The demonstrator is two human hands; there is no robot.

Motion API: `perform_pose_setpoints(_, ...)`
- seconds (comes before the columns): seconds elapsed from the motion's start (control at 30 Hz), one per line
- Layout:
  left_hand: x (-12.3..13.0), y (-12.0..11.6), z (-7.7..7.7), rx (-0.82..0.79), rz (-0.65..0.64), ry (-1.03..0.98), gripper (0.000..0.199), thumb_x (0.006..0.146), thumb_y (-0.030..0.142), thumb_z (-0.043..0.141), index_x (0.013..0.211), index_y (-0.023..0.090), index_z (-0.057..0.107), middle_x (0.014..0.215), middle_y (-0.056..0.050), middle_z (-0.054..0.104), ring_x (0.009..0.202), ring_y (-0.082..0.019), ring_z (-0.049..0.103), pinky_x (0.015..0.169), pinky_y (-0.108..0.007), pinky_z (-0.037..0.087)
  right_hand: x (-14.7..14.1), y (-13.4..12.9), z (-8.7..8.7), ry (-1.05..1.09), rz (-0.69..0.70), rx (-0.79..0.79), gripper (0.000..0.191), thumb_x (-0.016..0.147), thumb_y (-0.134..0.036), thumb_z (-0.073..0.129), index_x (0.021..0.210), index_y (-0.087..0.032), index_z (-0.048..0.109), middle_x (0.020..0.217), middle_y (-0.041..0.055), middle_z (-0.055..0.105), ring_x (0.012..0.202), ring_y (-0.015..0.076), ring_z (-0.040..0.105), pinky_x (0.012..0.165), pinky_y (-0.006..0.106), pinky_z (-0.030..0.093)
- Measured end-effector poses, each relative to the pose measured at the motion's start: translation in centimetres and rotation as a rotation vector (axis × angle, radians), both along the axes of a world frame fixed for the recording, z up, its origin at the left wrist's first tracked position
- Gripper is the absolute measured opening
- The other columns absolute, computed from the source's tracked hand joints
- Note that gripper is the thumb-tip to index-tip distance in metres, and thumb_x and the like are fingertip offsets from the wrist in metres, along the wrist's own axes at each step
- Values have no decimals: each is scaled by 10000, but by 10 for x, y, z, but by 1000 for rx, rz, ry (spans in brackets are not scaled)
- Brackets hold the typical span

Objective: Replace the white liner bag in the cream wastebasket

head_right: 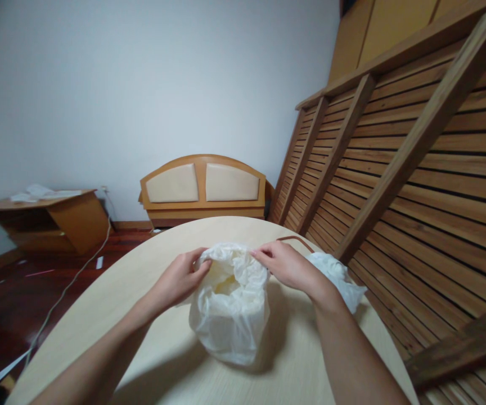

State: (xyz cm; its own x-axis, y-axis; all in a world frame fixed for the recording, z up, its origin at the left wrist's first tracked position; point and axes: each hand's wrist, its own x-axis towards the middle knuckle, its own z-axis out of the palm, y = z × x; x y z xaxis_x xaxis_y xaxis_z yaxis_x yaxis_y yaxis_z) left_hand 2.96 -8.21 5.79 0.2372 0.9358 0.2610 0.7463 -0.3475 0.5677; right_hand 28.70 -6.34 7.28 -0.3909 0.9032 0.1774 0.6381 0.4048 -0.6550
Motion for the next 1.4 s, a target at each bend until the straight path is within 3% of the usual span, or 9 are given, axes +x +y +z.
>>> perform_pose_setpoints(0.07, 1, 0, 0, -6, 15, 16, 292, 926, 282, 486, 1082, 190, 715, 956, -83, 770, 860, -228, 705, 761, -285, 493, 2, -3, 2, -63, -37, 62, 495, 939, -562, 511, 721, -170, 721, 714, 61, 711, 636, 190, 631, 586, 279, 473)
perform_pose_setpoints(0.2, 3, -2, 0, -7, 20, 31, 294, 931, 282, 477, 1069, 194, 721, 949, -89, 777, 852, -236, 714, 748, -289, 489, -8, -15, 12, -71, -242, 304, 392, 909, -463, 604, 1130, -171, 745, 1130, 139, 755, 967, 277, 709, 869, 379, 536)
perform_pose_setpoints(0.27, 4, -2, 1, 5, 2, 16, 303, 929, 271, 479, 1087, 196, 726, 973, -92, 782, 865, -239, 720, 754, -290, 498, -17, -21, 17, -47, -182, 364, 397, 908, -412, 620, 1227, -194, 710, 1229, 122, 725, 1077, 279, 689, 954, 403, 520)
perform_pose_setpoints(0.4, 6, -2, 1, 24, -46, -15, 326, 922, 252, 486, 1139, 211, 725, 1040, -93, 782, 923, -254, 728, 789, -311, 518, -31, -26, 18, -63, 26, 314, 295, 897, -322, 663, 1166, -240, 750, 1145, 76, 766, 1010, 256, 721, 891, 352, 541)
perform_pose_setpoints(0.6, 3, -6, 1, 86, -61, -62, 422, 880, 242, 564, 1295, 191, 620, 1283, -117, 693, 1171, -278, 650, 985, -385, 491, -32, -22, 9, -84, 34, 302, 208, 929, -332, 649, 1066, -265, 789, 1037, 48, 796, 918, 244, 741, 818, 324, 531)
perform_pose_setpoints(0.67, -1, -10, 4, 130, -59, -54, 464, 866, 294, 618, 1315, 182, 581, 1309, -135, 660, 1177, -285, 634, 978, -398, 500, -31, -20, 10, -79, 32, 299, 189, 927, -325, 655, 1038, -265, 796, 1012, 41, 800, 896, 237, 742, 805, 318, 526)
perform_pose_setpoints(0.8, -6, -18, 9, 166, -47, -4, 443, 853, 388, 682, 1244, 200, 590, 1236, -123, 657, 1091, -287, 654, 886, -398, 533, -30, -18, 9, -59, 31, 282, 187, 930, -323, 655, 1033, -260, 798, 1019, 44, 798, 909, 236, 740, 822, 319, 521)
perform_pose_setpoints(1.03, 3, -15, 7, 193, -83, 35, 149, 921, 290, 618, 1031, 226, 697, 1052, -60, 724, 977, -246, 678, 847, -348, 511, -35, -16, 6, -33, 59, 300, 200, 931, -355, 654, 1045, -273, 796, 1018, 47, 798, 921, 237, 734, 816, 312, 523)
perform_pose_setpoints(1.4, 8, -7, -1, 222, -125, -10, 194, 907, 218, 588, 1079, 222, 679, 1099, -71, 742, 1025, -244, 688, 919, -365, 514, -39, -17, 5, 22, 136, 336, 278, 922, -276, 655, 1186, -305, 735, 1145, 30, 769, 1006, 223, 724, 879, 322, 536)
